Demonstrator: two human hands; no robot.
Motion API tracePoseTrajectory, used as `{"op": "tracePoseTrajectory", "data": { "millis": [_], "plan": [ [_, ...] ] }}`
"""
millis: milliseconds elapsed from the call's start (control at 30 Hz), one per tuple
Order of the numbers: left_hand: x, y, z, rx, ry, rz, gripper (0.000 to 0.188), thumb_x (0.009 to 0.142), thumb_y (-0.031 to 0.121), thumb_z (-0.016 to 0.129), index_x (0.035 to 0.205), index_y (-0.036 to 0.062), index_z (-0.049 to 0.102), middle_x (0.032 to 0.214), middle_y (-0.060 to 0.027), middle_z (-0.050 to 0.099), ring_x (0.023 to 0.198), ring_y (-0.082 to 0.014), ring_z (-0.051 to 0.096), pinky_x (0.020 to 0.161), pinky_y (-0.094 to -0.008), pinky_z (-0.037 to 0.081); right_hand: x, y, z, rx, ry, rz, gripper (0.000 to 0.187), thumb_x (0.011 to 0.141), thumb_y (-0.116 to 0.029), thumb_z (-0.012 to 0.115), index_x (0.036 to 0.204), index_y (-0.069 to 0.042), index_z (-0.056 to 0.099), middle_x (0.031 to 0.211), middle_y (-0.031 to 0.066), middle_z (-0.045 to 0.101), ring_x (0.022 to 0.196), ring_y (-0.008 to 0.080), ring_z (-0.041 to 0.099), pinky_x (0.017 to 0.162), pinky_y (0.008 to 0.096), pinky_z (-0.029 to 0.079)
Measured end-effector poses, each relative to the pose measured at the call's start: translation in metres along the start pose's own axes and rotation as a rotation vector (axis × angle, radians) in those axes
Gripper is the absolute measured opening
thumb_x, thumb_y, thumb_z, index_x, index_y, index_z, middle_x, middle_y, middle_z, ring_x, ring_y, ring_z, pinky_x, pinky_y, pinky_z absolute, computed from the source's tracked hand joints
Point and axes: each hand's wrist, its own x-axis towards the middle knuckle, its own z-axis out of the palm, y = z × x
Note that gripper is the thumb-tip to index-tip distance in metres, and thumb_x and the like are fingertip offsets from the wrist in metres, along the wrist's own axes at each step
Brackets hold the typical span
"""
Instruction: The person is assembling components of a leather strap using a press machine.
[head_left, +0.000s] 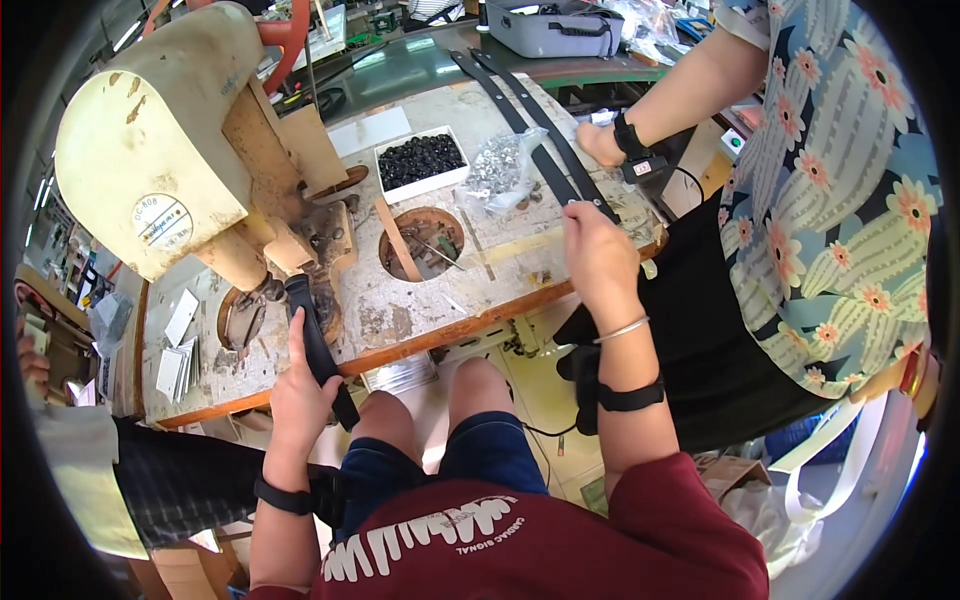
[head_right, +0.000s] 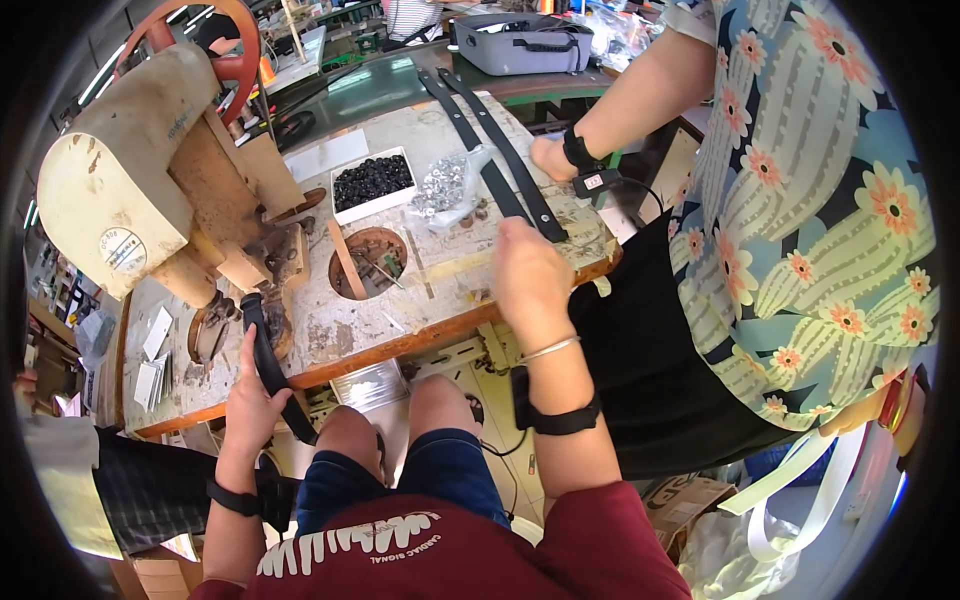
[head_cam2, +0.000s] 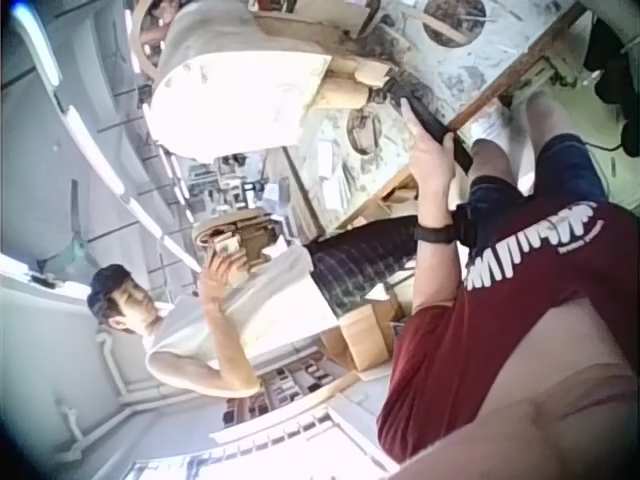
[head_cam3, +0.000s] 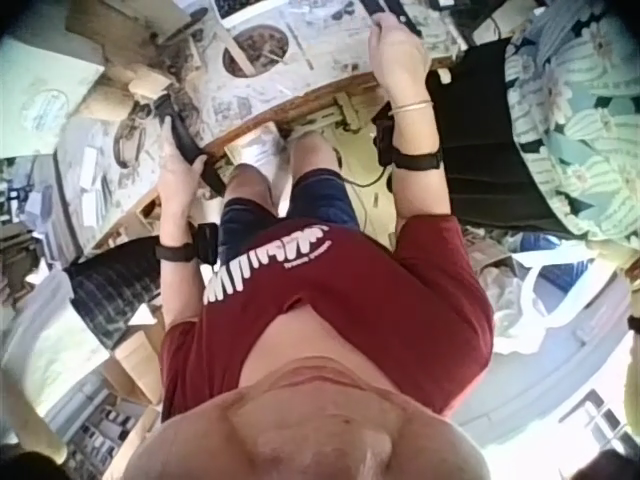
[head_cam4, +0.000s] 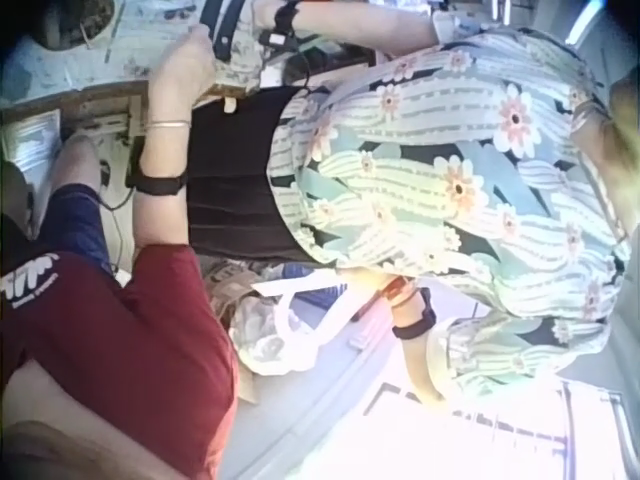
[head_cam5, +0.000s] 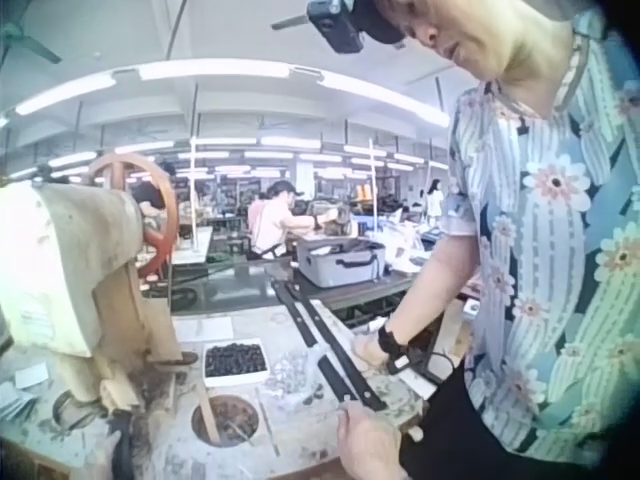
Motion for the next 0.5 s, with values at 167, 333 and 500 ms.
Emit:
{"op": "tracePoseTrajectory", "data": {
  "millis": [167, 333, 500],
  "plan": [
    [0.002, -0.001, 0.005, 0.022, 0.004, 0.009, 0.098, 0.063, 0.007, 0.071, 0.137, 0.0181, 0.009, 0.065, -0.0206, 0.059, 0.064, -0.0377, 0.059, 0.057, -0.0409, 0.046, 0.003, 0.033, 0.009, -0.230, -0.218, 0.071, 0.018, 0.083, -0.020, 0.047, 0.096, -0.010, 0.052, 0.077, 0.0136, 0.061, 0.071, 0.0300, 0.060, 0.061, 0.0421, 0.046],
    [0.000, -0.006, 0.005, 0.034, 0.025, 0.021, 0.097, 0.063, 0.009, 0.071, 0.137, 0.0177, 0.009, 0.065, -0.0208, 0.059, 0.063, -0.0381, 0.058, 0.057, -0.0415, 0.046, 0.008, 0.033, 0.020, -0.157, -0.117, 0.025, 0.020, 0.081, -0.023, 0.049, 0.096, -0.009, 0.053, 0.071, 0.0133, 0.061, 0.065, 0.0317, 0.060, 0.059, 0.0429, 0.046],
    [-0.001, -0.005, 0.007, 0.010, 0.035, 0.049, 0.097, 0.062, 0.009, 0.072, 0.137, 0.0173, 0.010, 0.063, -0.0205, 0.058, 0.062, -0.0382, 0.058, 0.057, -0.0418, 0.046, 0.007, 0.042, 0.032, -0.310, -0.336, -0.010, 0.026, 0.081, -0.023, 0.049, 0.103, -0.010, 0.053, 0.071, 0.0128, 0.061, 0.067, 0.0311, 0.060, 0.059, 0.0426, 0.046]
  ]
}}
